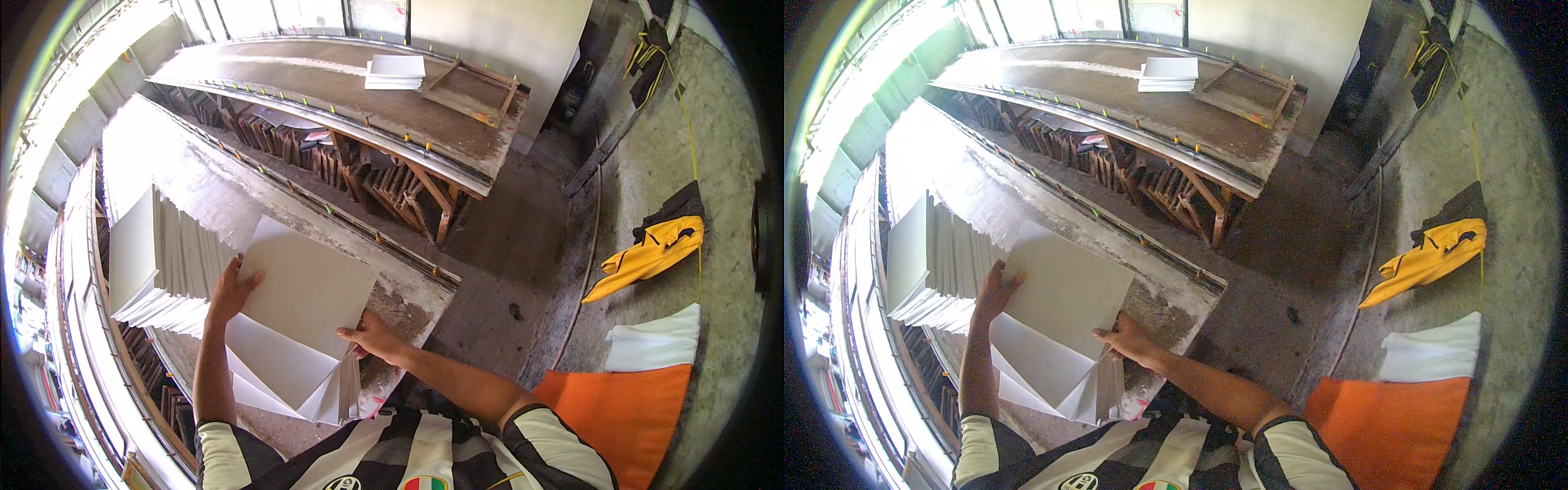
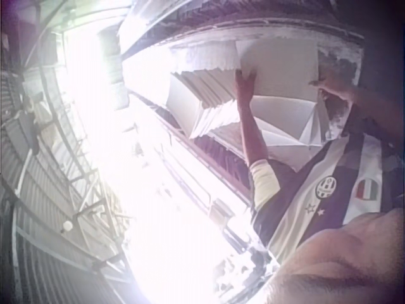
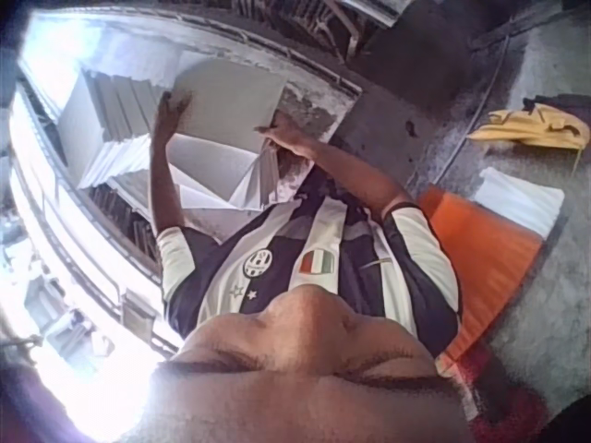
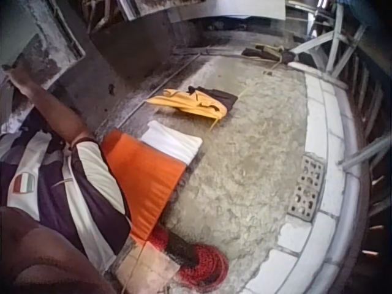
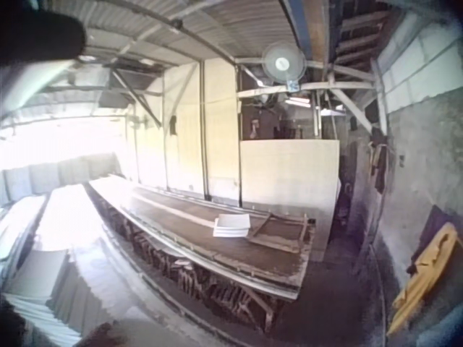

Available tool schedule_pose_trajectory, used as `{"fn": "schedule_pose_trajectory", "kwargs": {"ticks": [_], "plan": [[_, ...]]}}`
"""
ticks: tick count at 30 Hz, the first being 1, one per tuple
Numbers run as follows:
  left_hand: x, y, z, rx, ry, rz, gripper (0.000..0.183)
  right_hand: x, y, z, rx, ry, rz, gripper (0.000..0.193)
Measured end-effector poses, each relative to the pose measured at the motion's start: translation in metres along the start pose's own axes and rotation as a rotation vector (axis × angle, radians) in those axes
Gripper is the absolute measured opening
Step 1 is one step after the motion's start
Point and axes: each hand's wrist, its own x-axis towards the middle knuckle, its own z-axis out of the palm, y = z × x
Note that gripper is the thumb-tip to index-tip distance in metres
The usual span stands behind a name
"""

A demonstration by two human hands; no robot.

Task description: The person picks up white rectangular tiles from a stack and places them one by one into a wooden frame on a conveyor belt. The person aligns each tile within the frame and smooths it down with their hands before moving to the next tile.

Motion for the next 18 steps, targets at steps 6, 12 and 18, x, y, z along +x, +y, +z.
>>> {"fn": "schedule_pose_trajectory", "kwargs": {"ticks": [6, 12, 18], "plan": [[-0.001, -0.021, 0.004, -0.219, -0.04, -0.033, 0.046, 0.008, 0.004, -0.007, -0.043, -0.032, -0.004, 0.05], [-0.018, -0.02, -0.009, -0.23, -0.094, 0.064, 0.056, -0.017, -0.024, 0.015, -0.093, 0.051, -0.07, 0.074], [-0.014, -0.038, -0.007, -0.374, -0.16, 0.131, 0.055, 0.036, -0.011, -0.018, -0.496, 0.495, -0.62, 0.078]]}}
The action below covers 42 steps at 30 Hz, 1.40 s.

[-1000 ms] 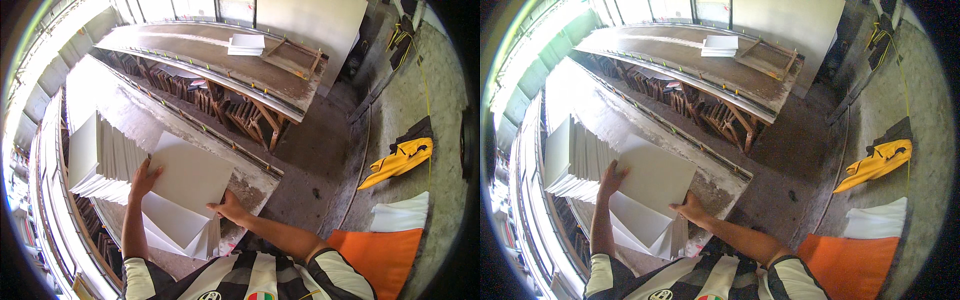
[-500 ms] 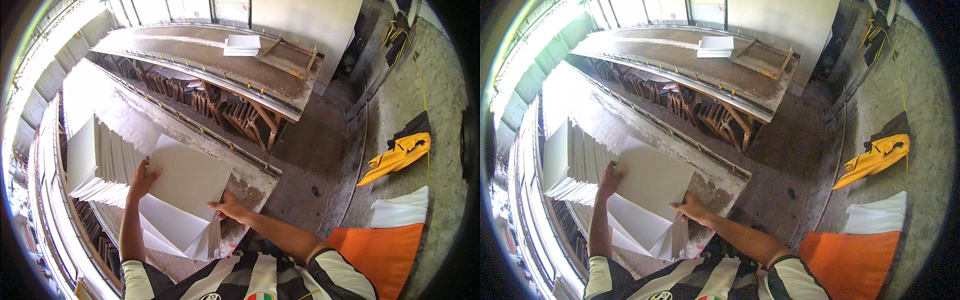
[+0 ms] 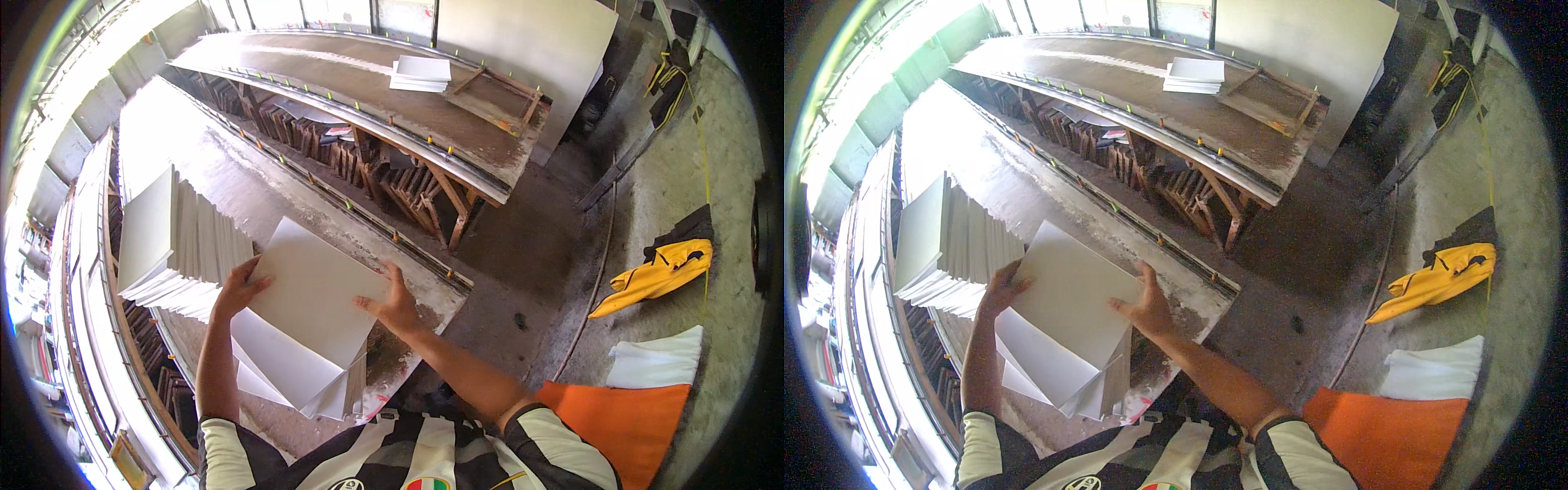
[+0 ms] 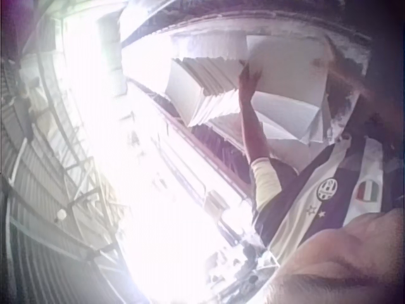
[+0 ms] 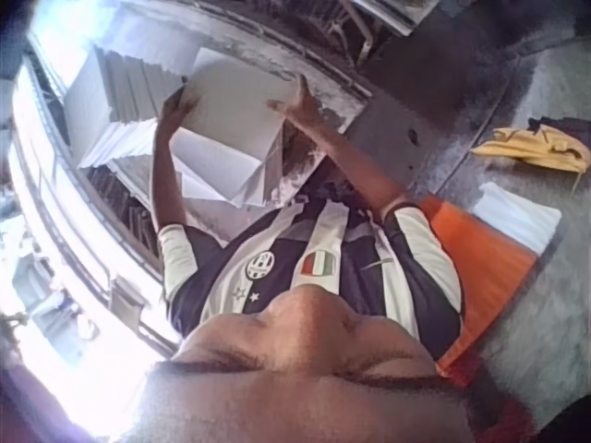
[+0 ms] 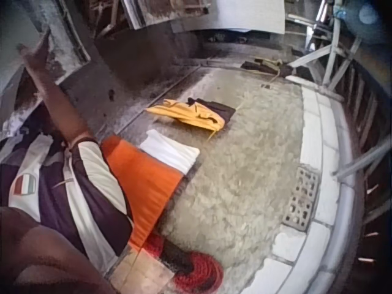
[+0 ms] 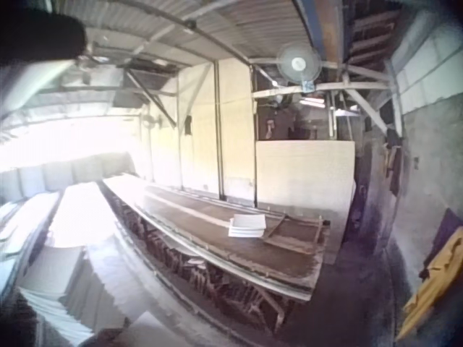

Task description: The person picks up white rectangular tiles from a stack and places them one by one into a wooden frame on a conveyor belt. The person aligns each tile within the frame and smooths it down with their hands before moving to the next tile.

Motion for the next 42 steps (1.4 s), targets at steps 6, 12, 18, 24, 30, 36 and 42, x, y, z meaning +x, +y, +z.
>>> {"fn": "schedule_pose_trajectory", "kwargs": {"ticks": [6, 12, 18, 24, 30, 36, 42], "plan": [[-0.026, -0.006, -0.005, 0.12, 0.053, -0.128, 0.055, -0.007, -0.022, 0.0, -0.041, -0.278, 0.257, 0.052], [-0.048, -0.013, -0.003, 0.139, 0.067, -0.152, 0.057, -0.009, -0.004, 0.009, -0.039, -0.355, 0.104, 0.057], [-0.06, -0.014, -0.001, 0.172, 0.084, -0.064, 0.058, 0.005, -0.044, -0.004, -0.162, -0.78, 0.264, 0.063], [-0.058, -0.026, 0.001, 0.194, 0.15, -0.082, 0.059, -0.006, -0.043, 0.0, -0.051, -0.776, 0.34, 0.072], [-0.048, -0.027, 0.008, 0.187, 0.163, -0.103, 0.059, -0.014, -0.052, -0.01, 0.092, -0.79, 0.506, 0.078], [-0.041, -0.003, 0.02, 0.471, 0.203, -0.102, 0.058, -0.025, -0.04, -0.012, 0.232, -0.736, 0.619, 0.074], [-0.056, -0.02, 0.032, 0.664, 0.37, 0.114, 0.055, -0.029, -0.043, -0.014, 0.275, -0.702, 0.581, 0.071]]}}
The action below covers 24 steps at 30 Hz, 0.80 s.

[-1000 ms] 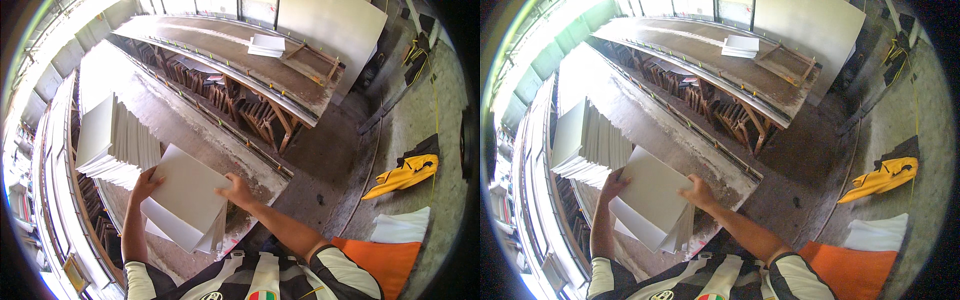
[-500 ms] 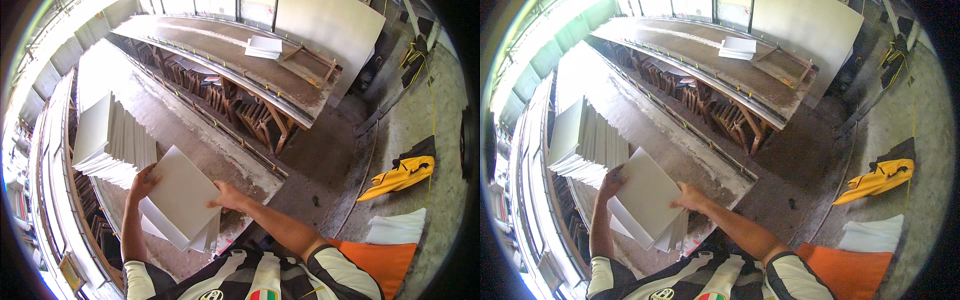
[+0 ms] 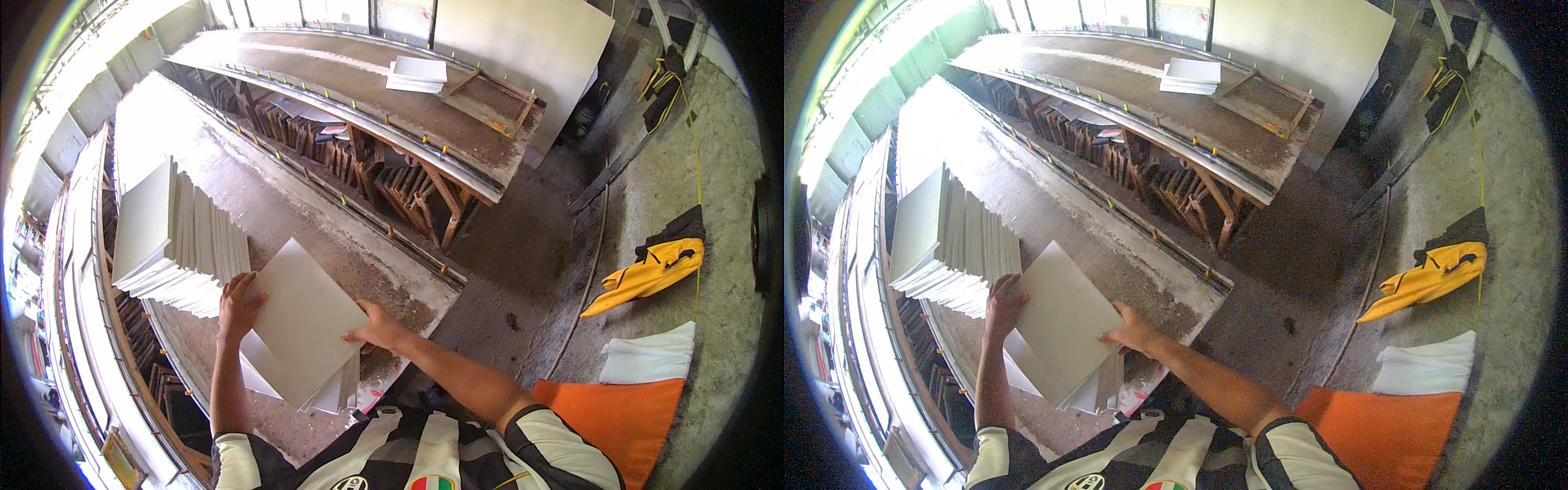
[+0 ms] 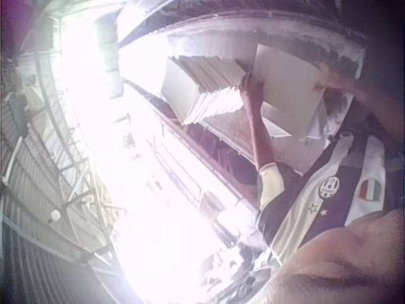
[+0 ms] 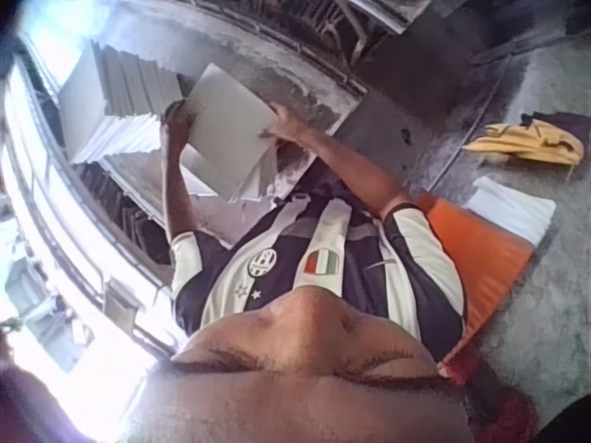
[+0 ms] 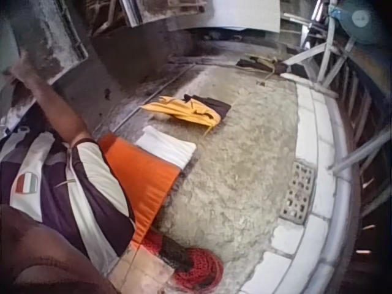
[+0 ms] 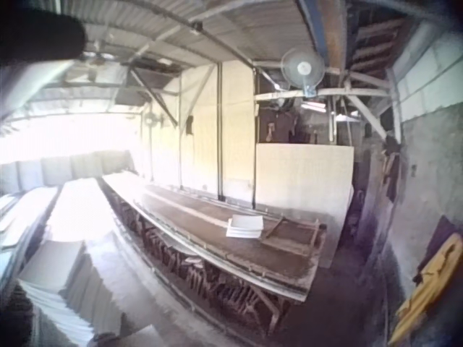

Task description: The person picks up white rectangular tiles from a stack and places them one by one into a wooden frame on a conveyor belt. The person aligns each tile within the frame and smooths it down with their hands before moving to the next tile.

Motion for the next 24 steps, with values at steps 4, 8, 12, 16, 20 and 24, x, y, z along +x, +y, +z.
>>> {"fn": "schedule_pose_trajectory", "kwargs": {"ticks": [4, 8, 12, 16, 20, 24], "plan": [[-0.026, 0.001, 0.0, 0.076, 0.044, -0.194, 0.059, 0.01, 0.027, -0.001, 0.02, 0.083, -0.031, 0.065], [-0.056, -0.027, 0.009, -0.012, 0.129, -0.273, 0.061, 0.005, 0.036, 0.005, 0.088, 0.124, -0.011, 0.061], [-0.061, -0.018, 0.007, 0.0, 0.19, -0.337, 0.054, 0.01, 0.049, 0.004, -0.058, 0.309, -0.142, 0.059], [-0.076, -0.013, 0.005, 0.089, 0.301, -0.324, 0.054, 0.022, 0.05, 0.014, 0.21, 0.489, -0.224, 0.049], [-0.101, 0.004, 0.009, 0.104, 0.231, -0.47, 0.054, 0.005, 0.041, 0.033, 0.148, 0.298, -0.049, 0.048], [-0.11, 0.007, 0.01, 0.088, 0.289, -0.466, 0.055, 0.01, 0.046, 0.033, 0.034, 0.18, 0.049, 0.052]]}}
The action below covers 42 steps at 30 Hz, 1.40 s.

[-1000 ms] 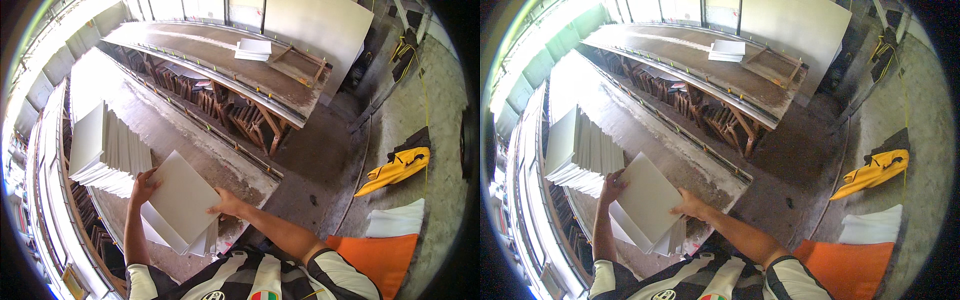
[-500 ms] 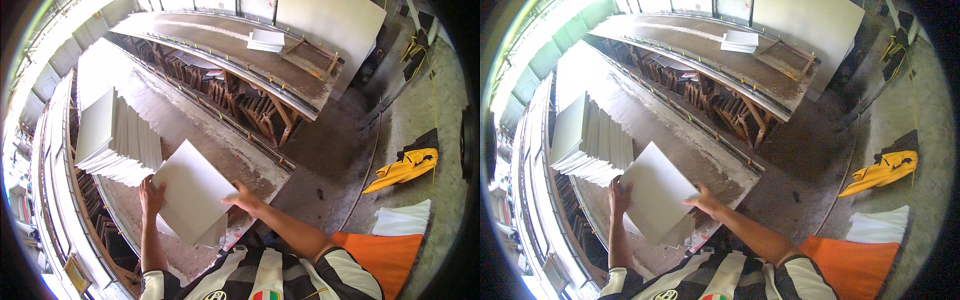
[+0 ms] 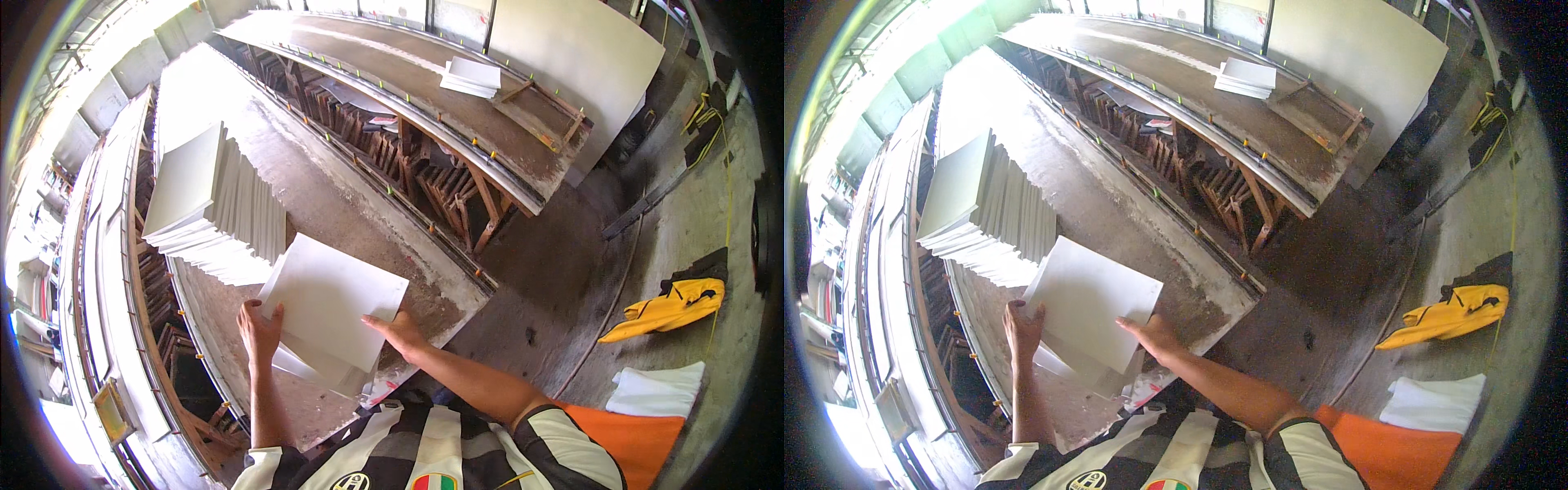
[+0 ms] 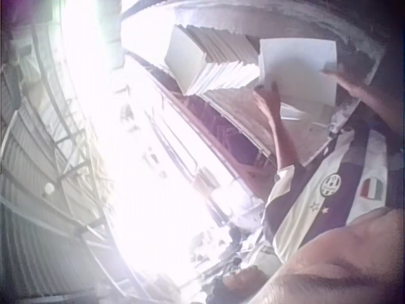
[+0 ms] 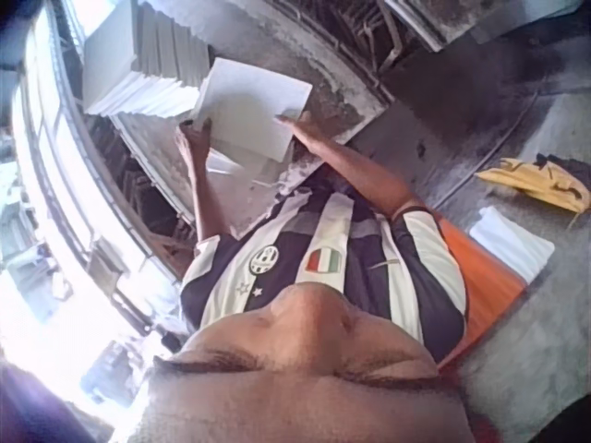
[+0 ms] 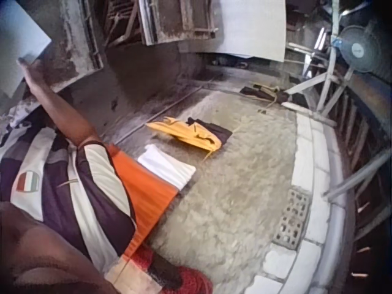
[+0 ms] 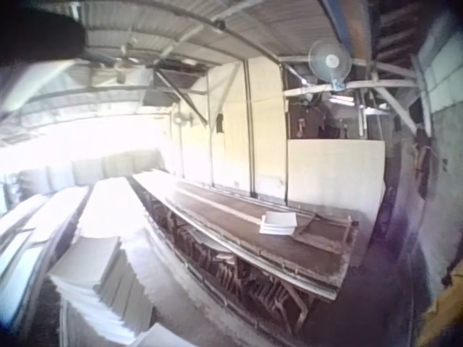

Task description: The person picks up white rectangular tiles from a stack and places them one by one into a wooden frame on a conveyor belt. The person aligns each tile within the frame and smooths it down with their hands before moving to the next tile.

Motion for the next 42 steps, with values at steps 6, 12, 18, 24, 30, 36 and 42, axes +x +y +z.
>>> {"fn": "schedule_pose_trajectory", "kwargs": {"ticks": [6, 12, 18, 24, 30, 36, 42], "plan": [[-0.003, 0.032, -0.012, 0.099, 0.052, -0.066, 0.054, 0.013, 0.004, -0.007, 0.018, -0.069, -0.161, 0.049], [-0.011, 0.05, -0.017, -0.203, 0.188, -0.138, 0.063, 0.005, -0.025, -0.047, 0.026, 0.075, -0.256, 0.061], [-0.032, 0.19, -0.027, -0.84, -0.322, -0.174, 0.055, 0.018, -0.04, -0.159, 0.173, 0.05, -0.43, 0.073], [-0.056, 0.258, 0.077, -1.166, -0.424, -0.325, 0.048, 0.039, -0.048, -0.286, -0.105, 0.211, -0.503, 0.094], [-0.039, 0.348, 0.146, -1.269, -0.37, -0.26, 0.044, 0.055, -0.096, -0.374, -0.072, 0.225, -0.5, 0.087], [0.007, 0.403, 0.216, -1.27, -0.468, -0.241, 0.05, 0.11, -0.112, -0.461, -0.181, 0.284, -0.466, 0.078], [0.045, 0.495, 0.304, -1.251, -0.541, -0.2, 0.058, 0.142, -0.14, -0.56, -0.128, 0.405, -0.438, 0.07]]}}
